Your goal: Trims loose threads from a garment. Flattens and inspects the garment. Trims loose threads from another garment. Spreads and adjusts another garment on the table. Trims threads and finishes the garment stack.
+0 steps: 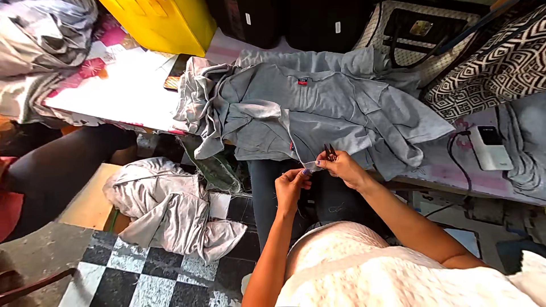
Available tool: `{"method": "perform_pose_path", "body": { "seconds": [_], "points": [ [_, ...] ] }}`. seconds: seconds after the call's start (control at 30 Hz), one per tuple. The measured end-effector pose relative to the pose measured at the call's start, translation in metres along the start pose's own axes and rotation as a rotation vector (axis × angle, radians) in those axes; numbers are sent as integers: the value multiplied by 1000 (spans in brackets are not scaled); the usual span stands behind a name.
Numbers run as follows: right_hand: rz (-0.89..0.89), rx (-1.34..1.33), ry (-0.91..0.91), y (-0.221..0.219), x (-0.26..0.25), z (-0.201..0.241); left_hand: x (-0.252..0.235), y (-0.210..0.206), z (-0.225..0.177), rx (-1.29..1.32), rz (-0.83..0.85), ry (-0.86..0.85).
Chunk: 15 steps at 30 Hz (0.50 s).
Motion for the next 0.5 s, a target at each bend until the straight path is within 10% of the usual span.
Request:
{"method": "perform_pose_path", "body": {
  "seconds": [0.5],
  "points": [
    [127,194,-181,3,45,1,4,-3,19,35,66,98]
  ]
}}
Point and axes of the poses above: each hand's wrist, its own x-axis away from the middle knuckle, its own y-axis out of the back of the hand, z = x × y, the point moved 7 cm from there along -x, towards the middle knuckle, and after that the axes turned 15 degrees about -x, right-handed, at the moved point
